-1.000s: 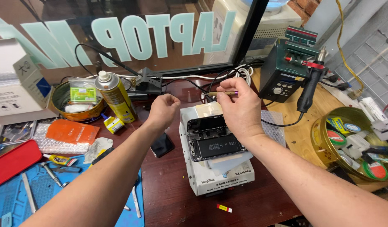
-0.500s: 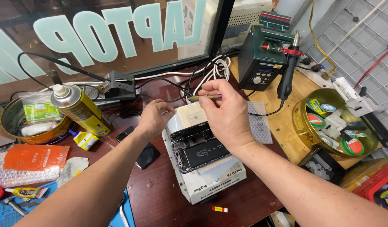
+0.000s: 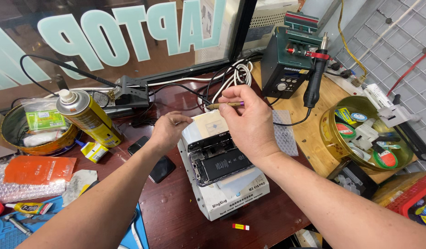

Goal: The person uses a wooden stick and a screwdriver to pry and remove the screen assembly from a smartphone chassis. They carefully separate the display from the frame, disconnect internal components, and place the removed screen on the workbench.

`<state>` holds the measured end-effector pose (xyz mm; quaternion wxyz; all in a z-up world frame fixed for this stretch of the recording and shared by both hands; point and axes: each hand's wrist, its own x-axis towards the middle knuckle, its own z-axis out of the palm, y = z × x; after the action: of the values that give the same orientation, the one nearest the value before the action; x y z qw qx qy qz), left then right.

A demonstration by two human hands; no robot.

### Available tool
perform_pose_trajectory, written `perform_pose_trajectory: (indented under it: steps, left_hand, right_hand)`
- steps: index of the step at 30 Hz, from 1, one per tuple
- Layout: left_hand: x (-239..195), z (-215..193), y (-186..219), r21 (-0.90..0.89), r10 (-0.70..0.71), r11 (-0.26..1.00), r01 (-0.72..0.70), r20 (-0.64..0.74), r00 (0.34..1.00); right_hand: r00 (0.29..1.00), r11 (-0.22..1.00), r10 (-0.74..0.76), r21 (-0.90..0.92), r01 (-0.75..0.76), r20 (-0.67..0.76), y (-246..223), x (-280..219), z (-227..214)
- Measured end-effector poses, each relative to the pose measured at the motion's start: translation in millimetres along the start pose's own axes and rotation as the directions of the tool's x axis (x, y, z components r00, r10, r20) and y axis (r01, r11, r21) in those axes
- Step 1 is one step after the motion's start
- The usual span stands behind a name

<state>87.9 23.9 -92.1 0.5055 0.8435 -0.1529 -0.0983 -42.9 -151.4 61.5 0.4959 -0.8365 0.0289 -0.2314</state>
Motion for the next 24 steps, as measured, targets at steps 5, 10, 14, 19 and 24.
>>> perform_pose_trajectory:
  steps: [5,10,14,19,24]
  left_hand:
    - [-3,-8,3,-0.200,-0.068,0.977,0.079,0.060,0.996]
    - [-11,-29,29,-0.229,-0.226,0.953,0.196,-0.110,0.968]
    - [-34,-37,62,-0.488,-0.144,0.870,0.072,-0.112,0.983]
    - [-77,-17,94,-0.584,0.043,0.812,-0.018,0.030,0.999]
    - [-95,-10,111,-0.523,-0.068,0.846,0.101,0.081,0.994]
  right_hand:
    - [1.000,1.000,0.001,0.028,-0.001,-0.004,2,1,0]
    - [1.000,0.998,-0.010,0.065,0.010,-0.002,5,1,1]
    - [1.000,0.994,0.008,0.106,-0.010,0.010,9,6,0]
    - [0.999,0.985,0.021,0.168,-0.025,0.024,9,10,2]
    - [0.991,0.983,-0.128,0.131,0.130,-0.025,1,11,-9]
